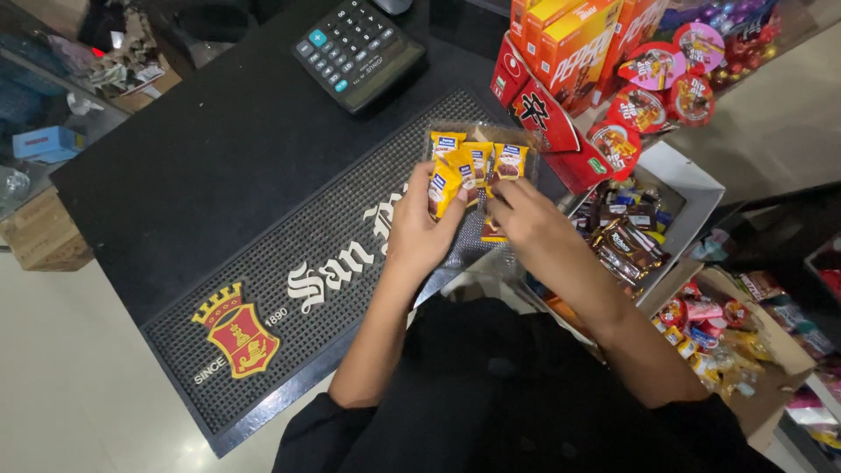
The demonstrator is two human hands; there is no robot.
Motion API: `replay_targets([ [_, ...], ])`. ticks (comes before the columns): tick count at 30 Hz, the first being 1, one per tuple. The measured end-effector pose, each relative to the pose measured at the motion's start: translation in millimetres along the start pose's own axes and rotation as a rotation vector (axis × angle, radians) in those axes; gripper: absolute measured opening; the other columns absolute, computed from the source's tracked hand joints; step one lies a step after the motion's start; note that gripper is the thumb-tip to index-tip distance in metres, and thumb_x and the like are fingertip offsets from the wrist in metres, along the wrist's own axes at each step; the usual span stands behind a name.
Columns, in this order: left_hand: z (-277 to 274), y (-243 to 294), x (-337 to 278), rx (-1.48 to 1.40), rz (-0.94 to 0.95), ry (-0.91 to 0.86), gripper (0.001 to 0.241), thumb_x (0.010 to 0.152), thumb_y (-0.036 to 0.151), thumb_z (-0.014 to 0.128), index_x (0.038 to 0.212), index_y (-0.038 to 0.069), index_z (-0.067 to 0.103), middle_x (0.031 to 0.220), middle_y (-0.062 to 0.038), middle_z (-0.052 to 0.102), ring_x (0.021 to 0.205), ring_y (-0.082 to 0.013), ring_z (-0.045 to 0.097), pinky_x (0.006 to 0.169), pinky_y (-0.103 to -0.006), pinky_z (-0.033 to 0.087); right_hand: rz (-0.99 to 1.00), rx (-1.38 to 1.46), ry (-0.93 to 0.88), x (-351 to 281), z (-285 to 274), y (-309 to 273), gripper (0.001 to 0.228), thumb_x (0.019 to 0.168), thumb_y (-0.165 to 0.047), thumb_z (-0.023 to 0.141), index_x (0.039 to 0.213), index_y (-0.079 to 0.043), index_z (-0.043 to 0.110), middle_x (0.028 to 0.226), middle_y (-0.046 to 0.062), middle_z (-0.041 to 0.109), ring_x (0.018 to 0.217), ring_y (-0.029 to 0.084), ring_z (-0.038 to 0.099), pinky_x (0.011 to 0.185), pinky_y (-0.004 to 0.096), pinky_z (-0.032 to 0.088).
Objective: Sorting through boxes of snack packets and organizing them on shelves and a checkout counter.
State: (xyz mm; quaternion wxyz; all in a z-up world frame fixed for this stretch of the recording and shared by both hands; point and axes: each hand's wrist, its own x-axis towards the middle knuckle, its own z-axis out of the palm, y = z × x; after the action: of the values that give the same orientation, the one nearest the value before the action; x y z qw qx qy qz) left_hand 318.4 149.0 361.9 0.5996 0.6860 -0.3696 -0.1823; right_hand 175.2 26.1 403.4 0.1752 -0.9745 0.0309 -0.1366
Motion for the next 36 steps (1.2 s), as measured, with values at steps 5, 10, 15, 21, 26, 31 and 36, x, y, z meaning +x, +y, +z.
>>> replay_targets([
  [5, -2.4, 9.2, 0.1, 0.202, -0.04, -0.073, 0.048, 0.091, 0.021, 0.072, 0.133, 0.004, 0.053, 0.088, -0.018, 0.076, 0.075, -0.0304, 0.078, 0.064, -0.0399, 0.06, -0.023, 0.122, 0.1, -4.0, 8.1, 17.6, 0.03, 0.082, -0.002, 0.071, 0.111, 0.005, 0.065, 0.116, 0.021, 0.06, 0.114, 0.038, 0.058, 0.098, 0.044, 0.049],
  [10, 10.6, -7.2, -4.5, 0.397, 0.016, -0.114, 0.047, 0.085, 0.022, 0.076, 0.119, -0.002, 0.053, 0.09, -0.025, 0.072, 0.082, -0.0433, 0.072, 0.07, -0.0503, 0.058, 0.09, 0.203, 0.121, -10.3, 6.2, 18.3, 0.03, 0.084, 0.0, 0.072, 0.113, 0.003, 0.065, 0.115, 0.02, 0.061, 0.112, 0.038, 0.059, 0.098, 0.044, 0.049],
  [15, 12.2, 8.4, -1.3, 0.508, -0.153, -0.132, 0.048, 0.08, 0.021, 0.077, 0.113, -0.006, 0.055, 0.087, -0.029, 0.07, 0.086, -0.0474, 0.069, 0.076, -0.0551, 0.055, 0.121, 0.191, 0.262, -9.3, 6.8, 6.9, 0.022, 0.09, 0.003, 0.068, 0.111, 0.002, 0.064, 0.117, 0.019, 0.063, 0.114, 0.038, 0.061, 0.1, 0.043, 0.05],
  [21, 1.5, 28.2, -10.6, 0.554, -0.027, -0.06, 0.04, 0.086, 0.019, 0.073, 0.114, -0.004, 0.055, 0.104, -0.027, 0.069, 0.092, -0.0462, 0.069, 0.079, -0.0536, 0.056, -0.03, 0.21, 0.13, -4.4, 8.6, -0.4, 0.032, 0.079, -0.002, 0.073, 0.11, 0.001, 0.069, 0.109, 0.014, 0.065, 0.107, 0.034, 0.063, 0.096, 0.044, 0.051],
  [26, -13.6, 48.9, -12.4, 0.462, 0.103, 0.129, 0.065, 0.087, 0.018, 0.076, 0.139, -0.002, 0.044, 0.125, -0.027, 0.062, 0.106, -0.047, 0.065, 0.082, -0.05, 0.056, -0.107, 0.239, 0.126, 3.5, 8.2, -7.3, 0.025, 0.082, -0.001, 0.073, 0.106, 0.002, 0.069, 0.114, 0.016, 0.065, 0.107, 0.033, 0.063, 0.093, 0.042, 0.052],
  [31, -15.0, 42.0, -16.5, 0.424, 0.091, 0.116, 0.072, 0.082, 0.009, 0.077, 0.143, -0.001, 0.04, 0.128, -0.027, 0.058, 0.113, -0.0454, 0.062, 0.089, -0.0478, 0.055, -0.1, 0.214, 0.119, 6.3, 15.8, 7.3, 0.025, 0.083, -0.003, 0.075, 0.107, -0.002, 0.071, 0.109, 0.013, 0.065, 0.106, 0.032, 0.064, 0.093, 0.042, 0.053],
  [36, -11.1, 44.9, -21.3, 0.435, -0.13, 0.112, 0.057, 0.085, 0.012, 0.073, 0.136, 0.001, 0.049, 0.117, -0.02, 0.063, 0.1, -0.0366, 0.067, 0.082, -0.046, 0.055, -0.083, 0.235, 0.113, 9.2, 14.1, 1.6, 0.024, 0.082, -0.006, 0.076, 0.105, -0.005, 0.072, 0.105, 0.012, 0.064, 0.106, 0.033, 0.064, 0.098, 0.045, 0.051],
])
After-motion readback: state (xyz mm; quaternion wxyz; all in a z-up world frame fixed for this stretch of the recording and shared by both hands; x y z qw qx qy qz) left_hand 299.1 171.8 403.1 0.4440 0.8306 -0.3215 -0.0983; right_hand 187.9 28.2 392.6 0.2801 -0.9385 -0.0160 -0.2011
